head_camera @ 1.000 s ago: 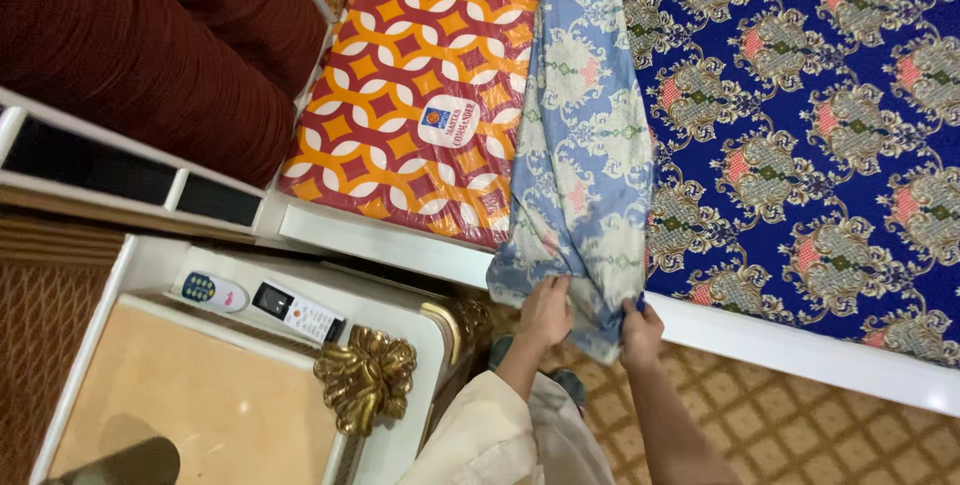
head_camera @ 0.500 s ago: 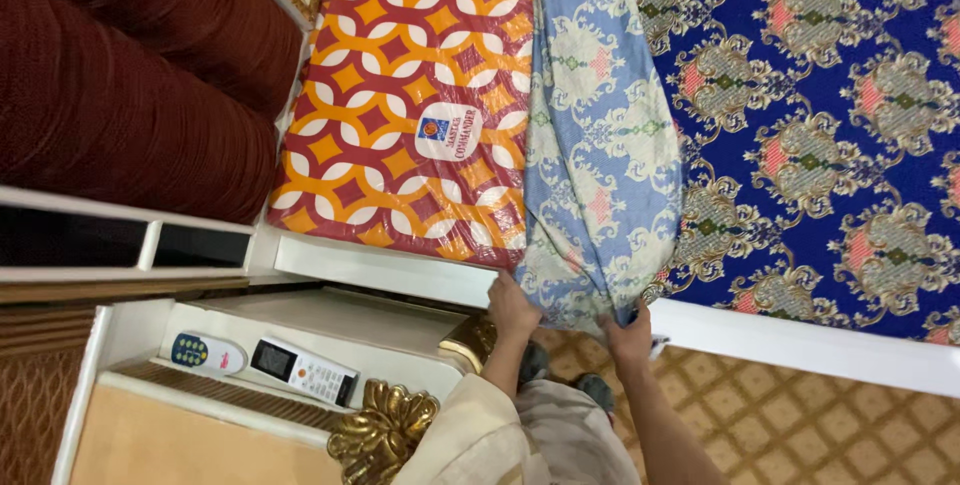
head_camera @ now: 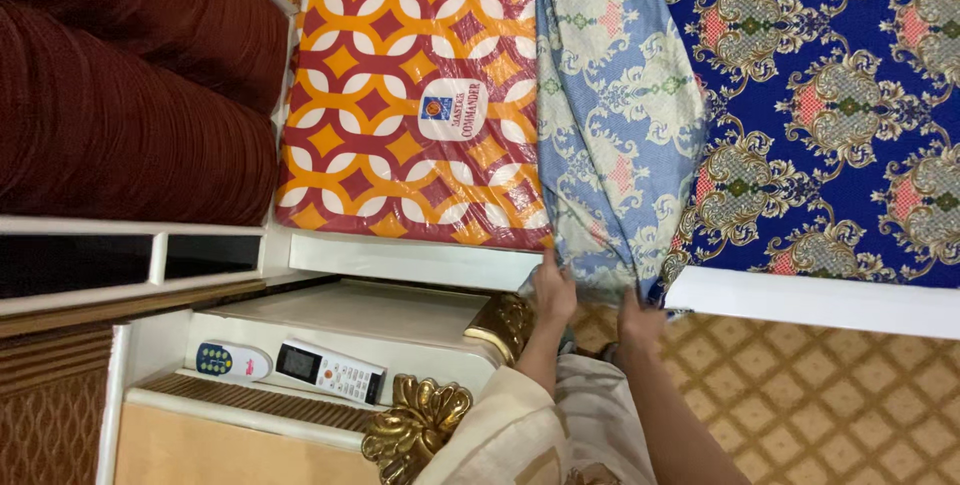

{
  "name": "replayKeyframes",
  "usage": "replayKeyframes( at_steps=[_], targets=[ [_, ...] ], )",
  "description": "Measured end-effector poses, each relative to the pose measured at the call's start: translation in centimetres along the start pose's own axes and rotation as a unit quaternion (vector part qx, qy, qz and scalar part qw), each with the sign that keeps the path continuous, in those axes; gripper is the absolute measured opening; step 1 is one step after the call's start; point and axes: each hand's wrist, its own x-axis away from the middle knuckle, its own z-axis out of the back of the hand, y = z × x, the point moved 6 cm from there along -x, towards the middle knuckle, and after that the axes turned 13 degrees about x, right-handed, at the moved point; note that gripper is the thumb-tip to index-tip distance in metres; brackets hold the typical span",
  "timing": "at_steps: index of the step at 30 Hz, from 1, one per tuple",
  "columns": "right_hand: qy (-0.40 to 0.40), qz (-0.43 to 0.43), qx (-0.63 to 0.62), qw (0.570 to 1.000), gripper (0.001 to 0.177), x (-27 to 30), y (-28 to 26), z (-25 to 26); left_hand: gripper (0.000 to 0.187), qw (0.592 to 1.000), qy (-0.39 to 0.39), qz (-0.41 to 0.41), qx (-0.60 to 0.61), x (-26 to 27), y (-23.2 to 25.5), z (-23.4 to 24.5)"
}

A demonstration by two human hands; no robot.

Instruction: The person folds a blue patterned bedsheet on a white table. They smooth the fabric and fold it in half lengthwise, then fold it again to create a compact rectangular stack. The person handles the sheet by hand, ensuring the edges are aligned during the folding process.

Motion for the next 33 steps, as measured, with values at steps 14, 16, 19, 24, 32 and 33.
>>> replayKeyframes(
  at_steps=[14, 16, 19, 24, 32, 33],
  targets=[
    [-0.226, -0.241, -0.376, 0.866, 0.074, 2.4, -5.5, -2.0, 0.039, 0.74, -0.149, 0.126, 0.644, 6.3, 2.0, -6.6],
    [-0.21, -0.212, -0.379, 0.876, 0.068, 0.0, -6.5, -0.1, 0.04, 0.665, -0.186, 0.167, 0.704, 7.6, 2.6, -6.7],
    [-0.15, -0.166, -0.402, 0.888, 0.064, -3.1, -7.7, 2.7, 0.041, 0.598, -0.202, 0.213, 0.746, 9.7, 4.7, -6.9],
    [-0.135, -0.156, -0.46, 0.864, 0.06, -6.8, -7.0, 6.3, 0.042, 0.569, -0.206, 0.223, 0.764, 10.9, 7.6, -6.3],
    [0.058, -0.131, -0.412, 0.9, 0.061, -5.6, -4.5, 11.8, 0.04, 0.684, 0.085, 0.149, 0.709, 12.2, 8.9, -1.4],
    [0.113, -0.128, -0.397, 0.902, 0.062, -5.0, -4.2, 13.1, 0.038, 0.711, 0.136, 0.133, 0.678, 12.8, 9.1, -0.7]
  ],
)
